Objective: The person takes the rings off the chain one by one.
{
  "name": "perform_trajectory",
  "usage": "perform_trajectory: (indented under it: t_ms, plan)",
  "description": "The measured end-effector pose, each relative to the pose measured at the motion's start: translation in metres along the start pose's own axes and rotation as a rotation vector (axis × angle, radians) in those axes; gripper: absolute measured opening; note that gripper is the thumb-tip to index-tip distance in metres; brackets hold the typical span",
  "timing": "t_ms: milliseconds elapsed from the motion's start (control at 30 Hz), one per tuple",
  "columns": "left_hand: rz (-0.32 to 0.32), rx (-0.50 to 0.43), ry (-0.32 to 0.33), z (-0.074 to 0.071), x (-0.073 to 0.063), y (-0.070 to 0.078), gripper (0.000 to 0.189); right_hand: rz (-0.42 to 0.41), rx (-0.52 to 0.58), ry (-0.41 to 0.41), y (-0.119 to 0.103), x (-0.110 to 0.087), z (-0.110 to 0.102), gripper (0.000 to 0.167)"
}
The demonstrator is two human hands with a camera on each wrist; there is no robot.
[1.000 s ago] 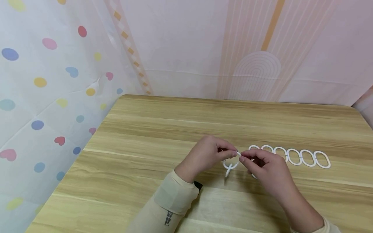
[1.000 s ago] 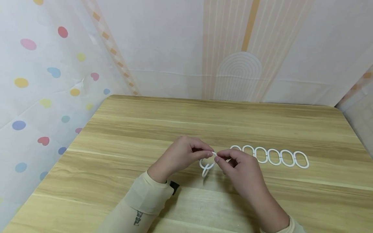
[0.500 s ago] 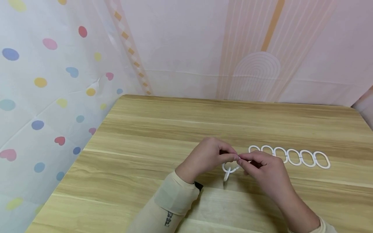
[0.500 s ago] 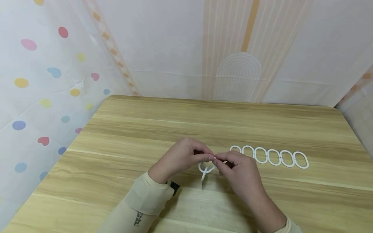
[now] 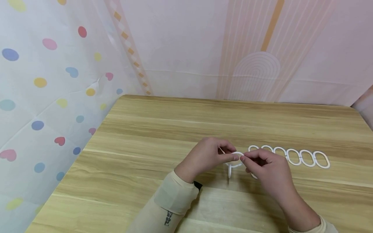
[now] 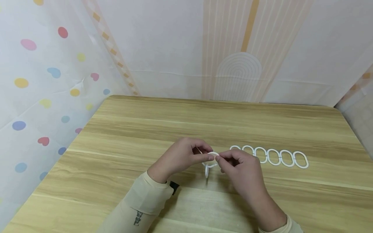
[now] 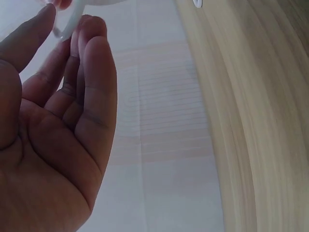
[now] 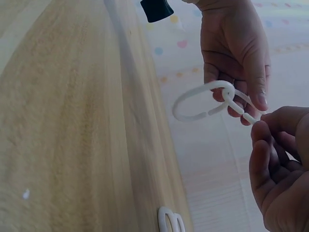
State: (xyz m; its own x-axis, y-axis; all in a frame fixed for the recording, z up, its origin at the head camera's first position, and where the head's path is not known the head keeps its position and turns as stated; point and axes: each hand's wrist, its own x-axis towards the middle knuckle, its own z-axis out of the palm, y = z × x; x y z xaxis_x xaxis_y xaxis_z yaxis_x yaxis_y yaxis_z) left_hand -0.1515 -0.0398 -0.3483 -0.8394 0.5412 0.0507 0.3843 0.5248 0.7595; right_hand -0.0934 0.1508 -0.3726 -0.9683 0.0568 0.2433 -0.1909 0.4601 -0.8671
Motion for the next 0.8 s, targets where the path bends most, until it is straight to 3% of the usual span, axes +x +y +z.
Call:
perform_trajectory:
  t_ms: [167, 567, 800]
  plan:
    - [-0.015, -0.015, -0.005, 0.0007, 0.0008, -0.0018, 0.017, 0.001, 0.023, 0.051, -0.0003, 0.0015, -0.0016, 0.004]
    - [-0.163, 0.006, 0.005, 0.0012, 0.0001, -0.0014, 0.035, 0.008, 0.084, 0.118, 0.0010, 0.0027, -0.0019, 0.003]
    - [-0.157, -0.008, -0.044, 0.0017, 0.0010, -0.0035, 0.025, 0.070, 0.087, 0.157, -0.0004, 0.0023, -0.0037, 0.007]
